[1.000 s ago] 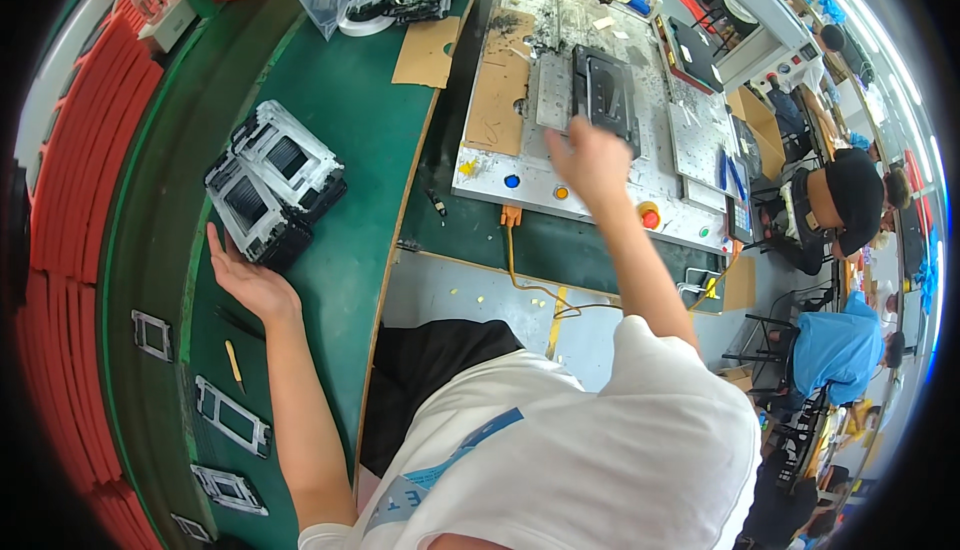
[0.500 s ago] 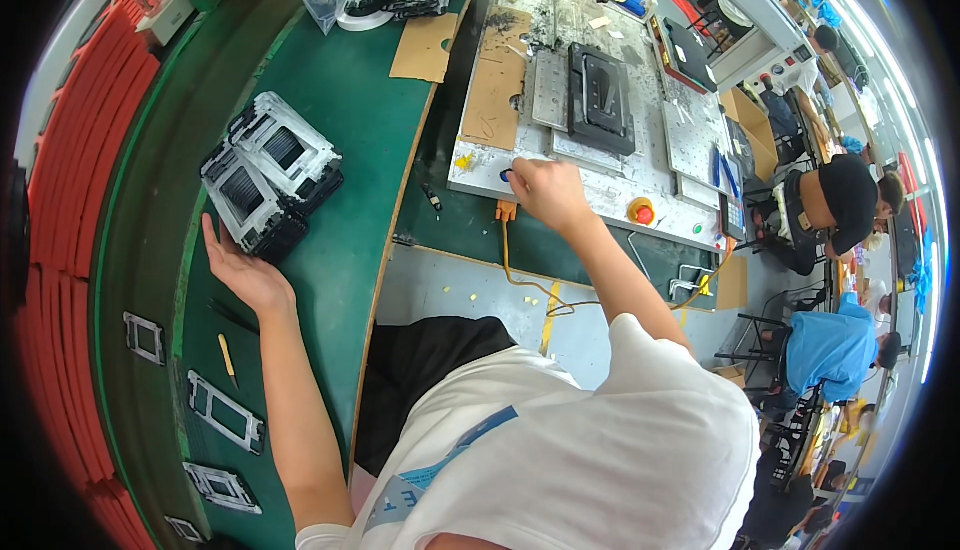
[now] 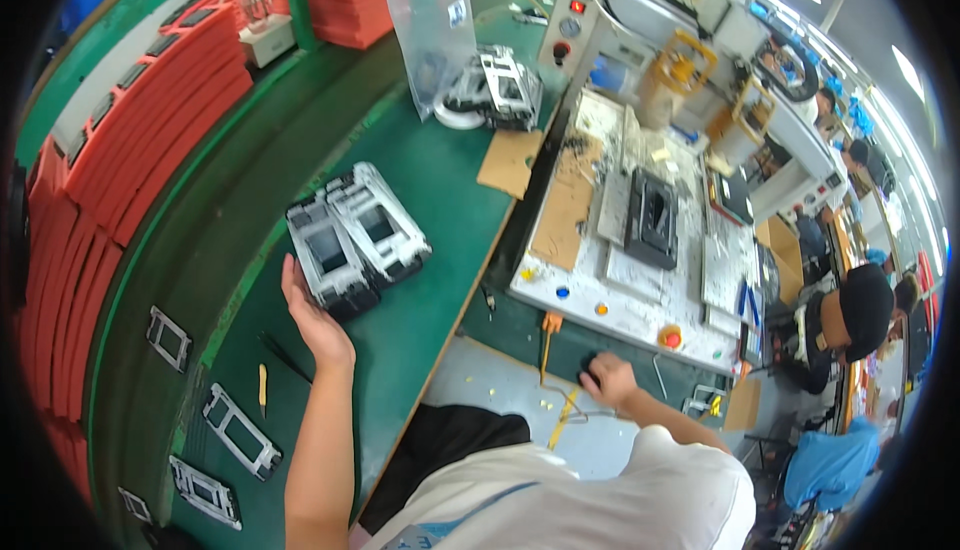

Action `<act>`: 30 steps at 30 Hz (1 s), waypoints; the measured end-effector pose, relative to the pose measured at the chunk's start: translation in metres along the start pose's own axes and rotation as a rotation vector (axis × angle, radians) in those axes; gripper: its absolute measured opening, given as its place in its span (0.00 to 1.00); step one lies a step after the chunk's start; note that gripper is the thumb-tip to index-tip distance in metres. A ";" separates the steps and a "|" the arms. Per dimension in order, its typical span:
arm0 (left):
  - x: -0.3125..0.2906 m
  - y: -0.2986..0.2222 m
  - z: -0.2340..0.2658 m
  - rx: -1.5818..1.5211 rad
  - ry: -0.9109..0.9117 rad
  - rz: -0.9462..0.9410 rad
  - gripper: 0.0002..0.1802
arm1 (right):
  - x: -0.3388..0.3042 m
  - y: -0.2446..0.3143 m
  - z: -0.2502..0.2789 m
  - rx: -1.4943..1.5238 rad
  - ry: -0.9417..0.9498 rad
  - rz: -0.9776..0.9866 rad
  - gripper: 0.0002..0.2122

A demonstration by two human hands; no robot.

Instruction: The recorder is assembling metal frames by placing them into an automated press machine on a factory line.

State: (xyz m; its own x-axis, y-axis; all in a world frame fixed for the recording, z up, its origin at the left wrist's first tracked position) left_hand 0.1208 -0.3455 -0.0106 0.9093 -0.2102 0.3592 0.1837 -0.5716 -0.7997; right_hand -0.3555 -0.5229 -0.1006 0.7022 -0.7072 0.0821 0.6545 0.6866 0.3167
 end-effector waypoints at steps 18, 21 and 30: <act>-0.006 -0.019 -0.020 0.280 0.043 0.034 0.28 | -0.003 -0.014 -0.003 -0.034 0.019 -0.058 0.09; -0.006 -0.018 -0.022 0.300 0.046 0.036 0.29 | -0.003 -0.014 -0.003 -0.027 0.012 -0.054 0.09; -0.007 -0.009 -0.014 0.420 0.108 -0.050 0.37 | -0.002 -0.007 0.000 -0.010 -0.010 -0.043 0.08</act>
State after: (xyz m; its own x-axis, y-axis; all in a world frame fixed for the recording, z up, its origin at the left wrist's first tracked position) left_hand 0.1073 -0.3498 0.0010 0.8552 -0.2853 0.4328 0.3827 -0.2156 -0.8984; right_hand -0.3618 -0.5262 -0.1029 0.6701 -0.7381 0.0782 0.6870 0.6567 0.3110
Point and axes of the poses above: each hand's wrist, its own x-axis towards the middle knuckle, its own z-axis out of the back of the hand, y = z × x, the point moved 10 cm from there along x, towards the middle knuckle, and after that the axes turned 14 degrees about -z, right-handed, at the moved point
